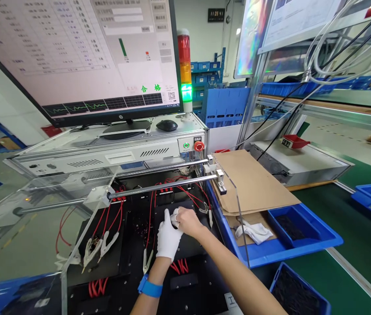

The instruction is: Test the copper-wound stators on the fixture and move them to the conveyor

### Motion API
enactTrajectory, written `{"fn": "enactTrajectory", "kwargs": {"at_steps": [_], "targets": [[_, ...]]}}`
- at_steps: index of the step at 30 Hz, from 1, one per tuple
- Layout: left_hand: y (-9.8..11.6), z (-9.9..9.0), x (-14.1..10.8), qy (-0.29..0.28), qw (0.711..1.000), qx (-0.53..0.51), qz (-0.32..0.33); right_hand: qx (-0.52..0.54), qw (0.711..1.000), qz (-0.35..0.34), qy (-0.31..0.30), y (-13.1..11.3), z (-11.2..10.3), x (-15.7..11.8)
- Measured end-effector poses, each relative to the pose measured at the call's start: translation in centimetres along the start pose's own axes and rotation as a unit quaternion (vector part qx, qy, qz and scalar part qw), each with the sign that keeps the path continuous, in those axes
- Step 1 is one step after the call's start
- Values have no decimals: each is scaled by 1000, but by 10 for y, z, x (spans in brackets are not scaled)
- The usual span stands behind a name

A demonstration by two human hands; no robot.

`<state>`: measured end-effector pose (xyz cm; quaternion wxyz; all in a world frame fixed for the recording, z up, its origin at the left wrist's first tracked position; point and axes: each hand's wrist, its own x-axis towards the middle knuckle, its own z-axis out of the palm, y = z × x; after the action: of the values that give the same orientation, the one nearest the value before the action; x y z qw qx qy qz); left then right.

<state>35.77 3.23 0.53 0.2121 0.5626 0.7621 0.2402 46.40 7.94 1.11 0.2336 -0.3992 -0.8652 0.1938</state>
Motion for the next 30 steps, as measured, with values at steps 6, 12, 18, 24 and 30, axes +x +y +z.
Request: {"fn": "enactTrajectory", "kwargs": {"at_steps": [6,12,18,24,30], "targets": [[-37,-4,-1,-37,967,-238,87,57,984,157,63,0,13,2],[-59,-18,-4,50,960,-142,236,60,906,330,260,56,0,-1],[-43,-14,-5,69,951,10,302,-13,891,433,137,93,6,4],[-21,-25,-7,46,959,45,276,-69,922,363,118,48,-8,-22],[-20,-16,-6,52,970,-124,201,-134,929,345,30,4,-3,-49]]}}
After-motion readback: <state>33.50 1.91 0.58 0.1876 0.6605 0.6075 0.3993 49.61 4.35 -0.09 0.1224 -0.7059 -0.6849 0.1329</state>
